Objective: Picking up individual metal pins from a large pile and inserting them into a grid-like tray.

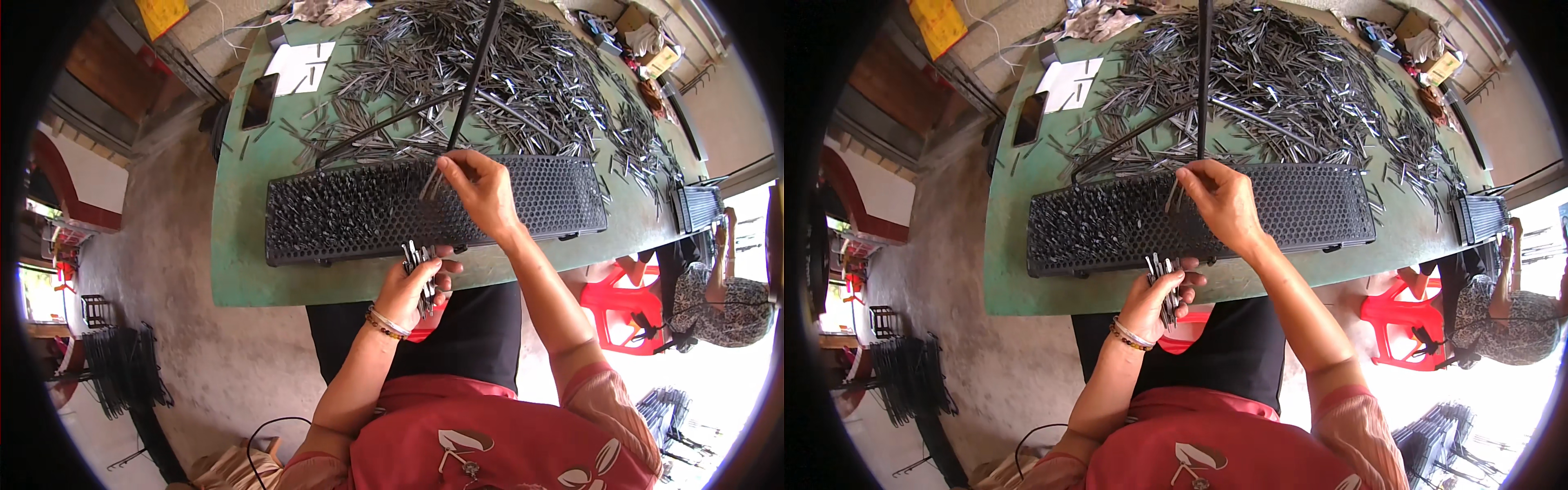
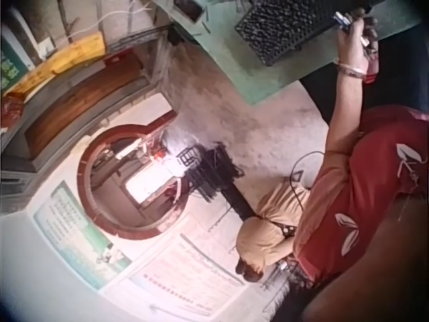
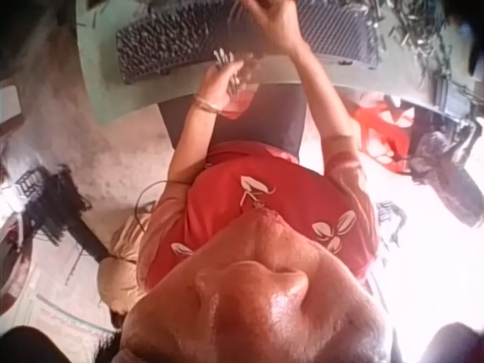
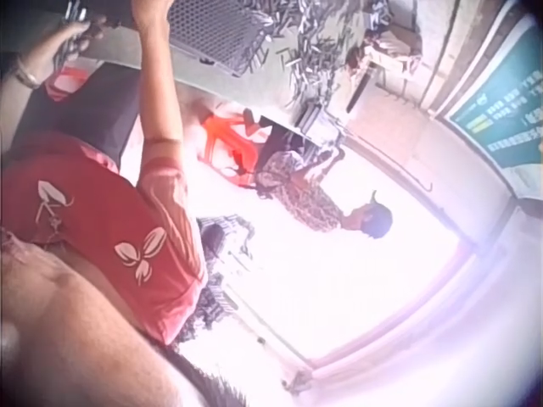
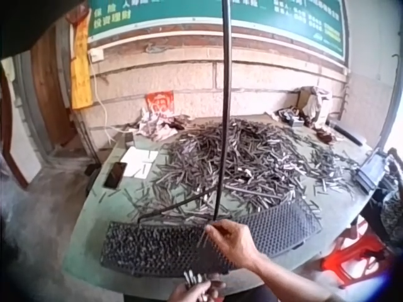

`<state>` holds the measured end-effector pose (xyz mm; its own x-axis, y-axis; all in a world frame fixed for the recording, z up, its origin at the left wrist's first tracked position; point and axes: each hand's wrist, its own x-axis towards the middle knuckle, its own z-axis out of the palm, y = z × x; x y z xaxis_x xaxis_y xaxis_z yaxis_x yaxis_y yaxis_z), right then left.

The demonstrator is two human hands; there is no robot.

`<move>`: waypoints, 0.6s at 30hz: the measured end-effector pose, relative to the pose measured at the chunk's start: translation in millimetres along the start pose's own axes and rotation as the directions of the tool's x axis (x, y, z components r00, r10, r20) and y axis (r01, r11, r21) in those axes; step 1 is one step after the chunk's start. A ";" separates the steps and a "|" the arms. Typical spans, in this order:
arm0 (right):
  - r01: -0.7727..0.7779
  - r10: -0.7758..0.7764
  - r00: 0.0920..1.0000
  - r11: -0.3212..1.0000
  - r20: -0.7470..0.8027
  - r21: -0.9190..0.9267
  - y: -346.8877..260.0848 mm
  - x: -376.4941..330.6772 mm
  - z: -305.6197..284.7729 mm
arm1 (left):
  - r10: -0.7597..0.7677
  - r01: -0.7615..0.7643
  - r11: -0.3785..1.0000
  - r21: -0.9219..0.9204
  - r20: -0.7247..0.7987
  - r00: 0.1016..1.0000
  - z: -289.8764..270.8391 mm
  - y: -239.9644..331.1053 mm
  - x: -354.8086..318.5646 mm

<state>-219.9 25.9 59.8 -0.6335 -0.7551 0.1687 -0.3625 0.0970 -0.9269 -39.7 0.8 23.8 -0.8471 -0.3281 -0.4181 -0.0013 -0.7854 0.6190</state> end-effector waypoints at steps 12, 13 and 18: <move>0.308 -0.328 0.944 0.917 -0.041 -0.253 17.8 5.4 13.5 | -0.047 0.048 0.997 -0.062 0.016 0.999 -9.4 -10.2 0.9; 0.341 -0.361 0.932 0.903 -0.029 -0.263 18.6 5.1 13.7 | -0.040 0.042 0.997 -0.065 0.039 0.998 -10.0 -10.8 1.1; 0.530 -0.542 0.838 0.778 0.066 -0.338 16.3 2.4 13.8 | -0.057 0.058 0.998 -0.007 0.053 0.997 -9.9 -9.4 -1.2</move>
<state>-218.0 16.7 40.5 -0.2892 -0.7283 0.6212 -0.8487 -0.1052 -0.5183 -33.4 3.4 11.9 -0.8725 -0.2546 -0.4171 -0.0464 -0.8065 0.5894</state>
